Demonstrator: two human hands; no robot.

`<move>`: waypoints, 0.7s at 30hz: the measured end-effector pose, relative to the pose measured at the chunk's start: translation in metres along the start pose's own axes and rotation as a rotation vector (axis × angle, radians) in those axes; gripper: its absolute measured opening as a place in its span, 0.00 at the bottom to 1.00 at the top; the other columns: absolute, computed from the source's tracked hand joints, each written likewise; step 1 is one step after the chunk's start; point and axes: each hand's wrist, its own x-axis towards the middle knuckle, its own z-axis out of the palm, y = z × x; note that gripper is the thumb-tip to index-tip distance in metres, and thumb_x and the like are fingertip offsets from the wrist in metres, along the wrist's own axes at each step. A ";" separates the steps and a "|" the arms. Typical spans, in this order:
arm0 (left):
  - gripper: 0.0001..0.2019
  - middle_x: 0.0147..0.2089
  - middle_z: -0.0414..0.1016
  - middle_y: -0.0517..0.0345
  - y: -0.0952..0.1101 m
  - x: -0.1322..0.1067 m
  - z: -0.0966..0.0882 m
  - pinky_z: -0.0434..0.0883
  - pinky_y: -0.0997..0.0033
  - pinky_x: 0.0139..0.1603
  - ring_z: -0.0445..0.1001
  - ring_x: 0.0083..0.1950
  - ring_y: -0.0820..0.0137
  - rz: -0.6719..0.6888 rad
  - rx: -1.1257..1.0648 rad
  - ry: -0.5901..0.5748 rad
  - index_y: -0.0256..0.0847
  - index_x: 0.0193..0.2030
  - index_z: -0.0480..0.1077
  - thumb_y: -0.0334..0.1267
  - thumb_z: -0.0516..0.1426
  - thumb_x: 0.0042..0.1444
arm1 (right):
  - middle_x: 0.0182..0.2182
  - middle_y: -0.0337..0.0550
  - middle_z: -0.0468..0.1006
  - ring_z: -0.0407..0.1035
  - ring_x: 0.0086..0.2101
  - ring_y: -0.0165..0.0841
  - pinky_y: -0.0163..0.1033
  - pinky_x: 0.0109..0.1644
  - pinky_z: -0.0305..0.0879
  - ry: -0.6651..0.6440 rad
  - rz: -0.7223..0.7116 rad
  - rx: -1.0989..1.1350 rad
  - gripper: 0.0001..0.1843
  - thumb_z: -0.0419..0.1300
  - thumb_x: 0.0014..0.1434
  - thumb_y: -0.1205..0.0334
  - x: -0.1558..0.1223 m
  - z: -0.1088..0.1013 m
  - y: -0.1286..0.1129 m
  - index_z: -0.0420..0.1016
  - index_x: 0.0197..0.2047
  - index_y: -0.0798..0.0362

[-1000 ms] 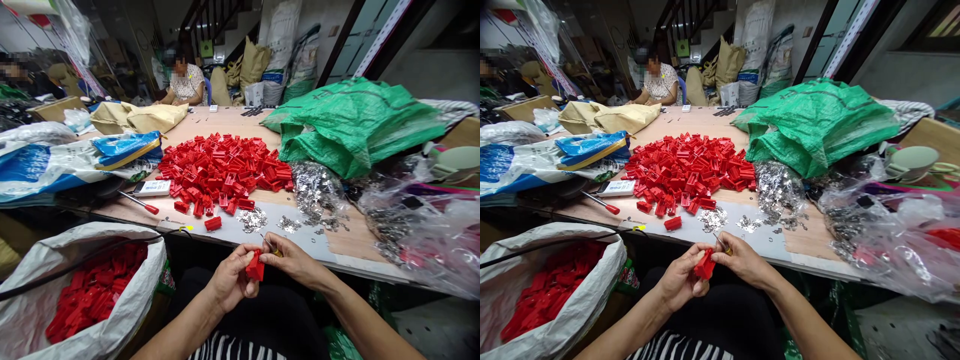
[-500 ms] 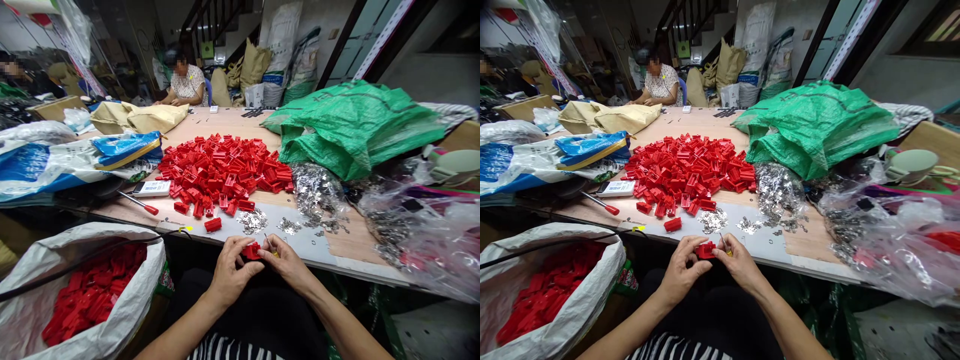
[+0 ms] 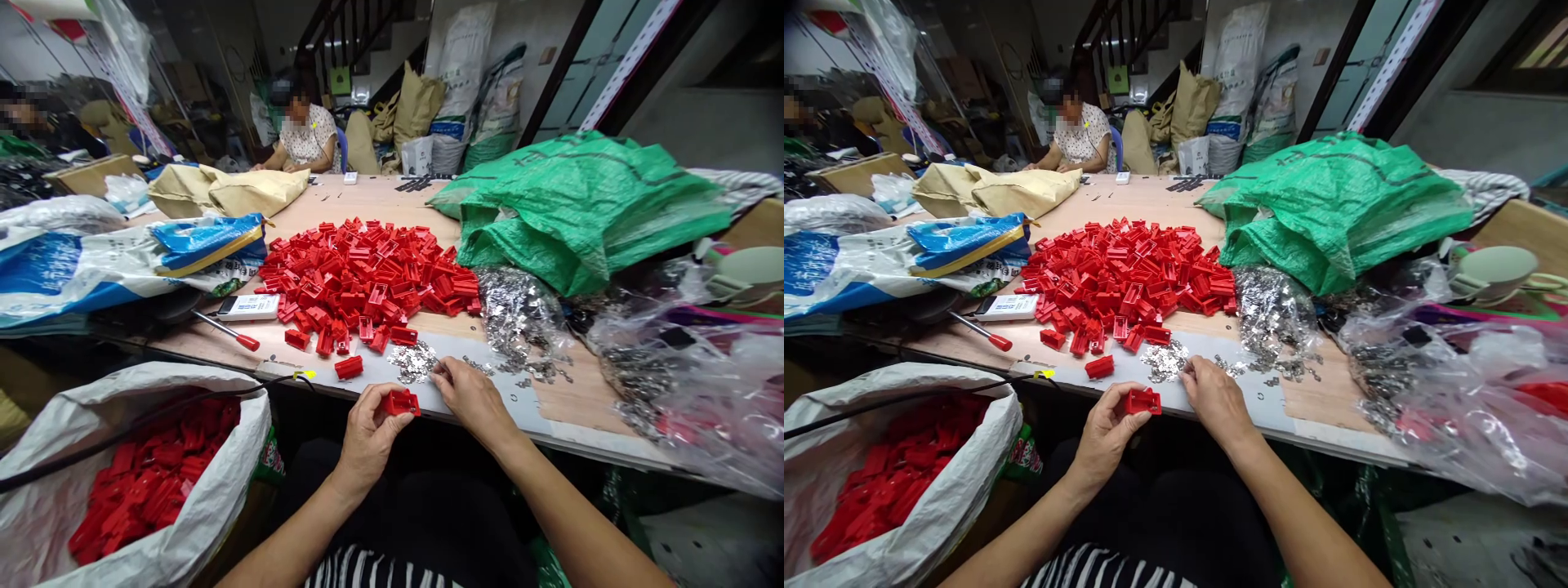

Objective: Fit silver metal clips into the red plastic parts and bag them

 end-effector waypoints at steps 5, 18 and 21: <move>0.13 0.44 0.74 0.55 -0.006 0.000 -0.002 0.68 0.68 0.50 0.72 0.46 0.65 0.090 0.100 -0.003 0.43 0.46 0.74 0.37 0.63 0.53 | 0.33 0.42 0.76 0.69 0.34 0.37 0.39 0.35 0.58 0.004 0.021 -0.024 0.04 0.53 0.60 0.63 0.003 0.008 -0.002 0.67 0.33 0.50; 0.13 0.44 0.74 0.55 -0.012 0.002 -0.004 0.70 0.66 0.50 0.74 0.46 0.66 0.128 0.145 0.015 0.43 0.46 0.72 0.38 0.63 0.54 | 0.26 0.35 0.67 0.60 0.28 0.30 0.35 0.33 0.58 -0.244 -0.042 0.703 0.13 0.54 0.61 0.50 -0.013 -0.009 -0.015 0.66 0.32 0.51; 0.12 0.43 0.75 0.55 -0.009 0.002 -0.004 0.70 0.66 0.49 0.74 0.45 0.66 0.187 0.233 0.032 0.42 0.46 0.71 0.37 0.63 0.54 | 0.27 0.34 0.65 0.60 0.30 0.30 0.35 0.35 0.58 -0.308 -0.051 0.842 0.14 0.57 0.60 0.49 -0.021 -0.010 -0.023 0.66 0.32 0.52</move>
